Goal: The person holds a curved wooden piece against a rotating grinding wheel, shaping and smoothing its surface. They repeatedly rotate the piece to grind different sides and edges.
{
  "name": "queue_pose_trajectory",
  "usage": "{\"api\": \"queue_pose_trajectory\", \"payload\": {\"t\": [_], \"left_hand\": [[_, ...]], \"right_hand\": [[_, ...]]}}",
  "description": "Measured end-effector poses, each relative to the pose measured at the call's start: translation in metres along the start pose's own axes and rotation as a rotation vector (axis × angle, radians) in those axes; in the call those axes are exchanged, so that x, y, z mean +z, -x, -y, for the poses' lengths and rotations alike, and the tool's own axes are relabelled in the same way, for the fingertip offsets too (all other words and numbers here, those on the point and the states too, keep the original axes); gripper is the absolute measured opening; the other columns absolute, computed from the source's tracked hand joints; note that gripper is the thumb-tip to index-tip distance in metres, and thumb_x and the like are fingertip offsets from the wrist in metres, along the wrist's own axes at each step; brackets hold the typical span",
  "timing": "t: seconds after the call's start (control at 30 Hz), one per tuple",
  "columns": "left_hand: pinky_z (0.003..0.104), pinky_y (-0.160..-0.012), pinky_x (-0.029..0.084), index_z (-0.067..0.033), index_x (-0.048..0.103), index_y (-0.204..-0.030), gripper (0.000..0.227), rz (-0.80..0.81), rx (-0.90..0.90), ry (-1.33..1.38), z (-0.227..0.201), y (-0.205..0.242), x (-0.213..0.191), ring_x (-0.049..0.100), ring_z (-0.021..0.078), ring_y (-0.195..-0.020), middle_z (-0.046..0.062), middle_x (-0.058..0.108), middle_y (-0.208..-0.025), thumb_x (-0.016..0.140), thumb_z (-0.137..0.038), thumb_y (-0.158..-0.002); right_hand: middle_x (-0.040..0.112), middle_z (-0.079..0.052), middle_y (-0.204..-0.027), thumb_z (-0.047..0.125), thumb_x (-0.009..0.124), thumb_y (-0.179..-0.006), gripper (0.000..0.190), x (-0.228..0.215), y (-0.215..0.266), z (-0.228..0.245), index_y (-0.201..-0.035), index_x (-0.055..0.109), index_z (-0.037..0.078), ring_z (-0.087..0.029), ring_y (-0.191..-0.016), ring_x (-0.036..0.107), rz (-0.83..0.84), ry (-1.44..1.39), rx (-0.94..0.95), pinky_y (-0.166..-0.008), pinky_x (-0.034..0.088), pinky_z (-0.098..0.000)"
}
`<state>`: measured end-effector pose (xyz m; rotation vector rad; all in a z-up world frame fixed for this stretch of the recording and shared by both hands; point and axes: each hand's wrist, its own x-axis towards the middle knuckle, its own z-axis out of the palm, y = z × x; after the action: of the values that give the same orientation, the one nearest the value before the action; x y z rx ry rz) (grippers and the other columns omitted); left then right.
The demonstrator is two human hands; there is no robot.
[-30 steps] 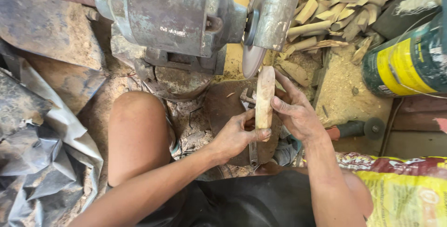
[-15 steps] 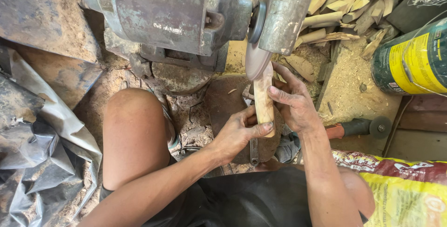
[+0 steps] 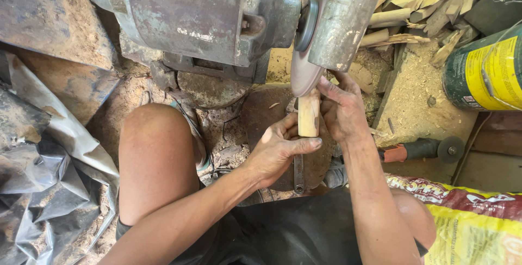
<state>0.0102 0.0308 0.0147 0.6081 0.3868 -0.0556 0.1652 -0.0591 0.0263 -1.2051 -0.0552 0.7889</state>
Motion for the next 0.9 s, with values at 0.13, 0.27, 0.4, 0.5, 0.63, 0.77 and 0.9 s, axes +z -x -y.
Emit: {"api": "queue_pose_trajectory", "payload": {"t": [0.13,0.27,0.4,0.5,0.63,0.77,0.9], "left_hand": [[0.032,-0.099,0.053,-0.0006,0.059,-0.133,0.052,0.046,-0.032,0.226,0.005,-0.007,-0.002,0.066,0.0163,-0.104,0.009,0.07,-0.114,0.081,-0.005,-0.086],[0.029,-0.095,0.056,-0.0009,0.062,-0.127,0.036,0.044,-0.05,0.353,0.008,-0.014,-0.003,0.07,0.0165,-0.1,0.01,0.072,-0.11,0.071,0.0,-0.092],[0.028,-0.094,0.057,-0.0002,0.064,-0.125,0.028,0.033,-0.017,0.385,0.01,-0.021,-0.003,0.069,0.016,-0.1,0.01,0.072,-0.11,0.068,0.0,-0.097],[0.027,-0.093,0.058,-0.0004,0.066,-0.125,0.028,-0.005,-0.016,0.404,0.01,-0.028,-0.003,0.069,0.0158,-0.098,0.01,0.072,-0.109,0.066,0.001,-0.097],[0.027,-0.094,0.058,0.0001,0.065,-0.126,0.028,-0.037,-0.001,0.425,0.01,-0.036,-0.004,0.069,0.0157,-0.099,0.011,0.072,-0.109,0.063,0.002,-0.098],[0.027,-0.093,0.058,0.0004,0.065,-0.123,0.025,-0.058,0.013,0.48,0.011,-0.045,-0.004,0.07,0.0168,-0.098,0.012,0.072,-0.109,0.062,0.002,-0.098],[0.027,-0.093,0.058,0.0031,0.065,-0.123,0.023,-0.048,0.043,0.506,0.01,-0.053,-0.004,0.07,0.0172,-0.099,0.013,0.072,-0.11,0.063,0.002,-0.099]], "right_hand": [[0.069,-0.018,-0.112,0.007,0.066,-0.095,0.043,-0.004,-0.009,-0.005,-0.134,0.051,-0.006,-0.025,-0.091,0.073,0.001,-0.048,-0.018,-0.077,0.064,-0.0384],[0.07,-0.018,-0.105,0.007,0.064,-0.098,0.028,-0.011,-0.019,-0.008,-0.121,0.058,-0.008,-0.024,-0.084,0.073,0.02,-0.032,-0.045,-0.072,0.064,-0.0368],[0.071,-0.015,-0.103,0.005,0.062,-0.094,0.025,-0.014,-0.03,-0.011,-0.116,0.059,-0.006,-0.02,-0.084,0.075,0.006,-0.08,-0.053,-0.072,0.065,-0.033],[0.071,-0.013,-0.098,0.009,0.065,-0.095,0.025,-0.017,-0.035,-0.013,-0.114,0.061,-0.005,-0.013,-0.074,0.07,-0.03,-0.012,-0.067,-0.063,0.06,-0.0235],[0.065,-0.004,-0.088,0.02,0.071,-0.1,0.024,-0.022,-0.047,-0.015,-0.111,0.063,0.0,-0.002,-0.061,0.055,-0.066,-0.027,-0.086,-0.047,0.044,-0.0154],[0.064,-0.003,-0.09,0.026,0.069,-0.104,0.028,-0.022,-0.054,-0.016,-0.113,0.062,0.0,-0.003,-0.061,0.055,-0.048,-0.069,-0.097,-0.048,0.044,-0.0167],[0.071,-0.01,-0.1,0.027,0.063,-0.096,0.033,-0.015,-0.06,-0.011,-0.116,0.059,0.001,-0.015,-0.081,0.075,-0.119,-0.071,-0.052,-0.067,0.065,-0.0305]]}}
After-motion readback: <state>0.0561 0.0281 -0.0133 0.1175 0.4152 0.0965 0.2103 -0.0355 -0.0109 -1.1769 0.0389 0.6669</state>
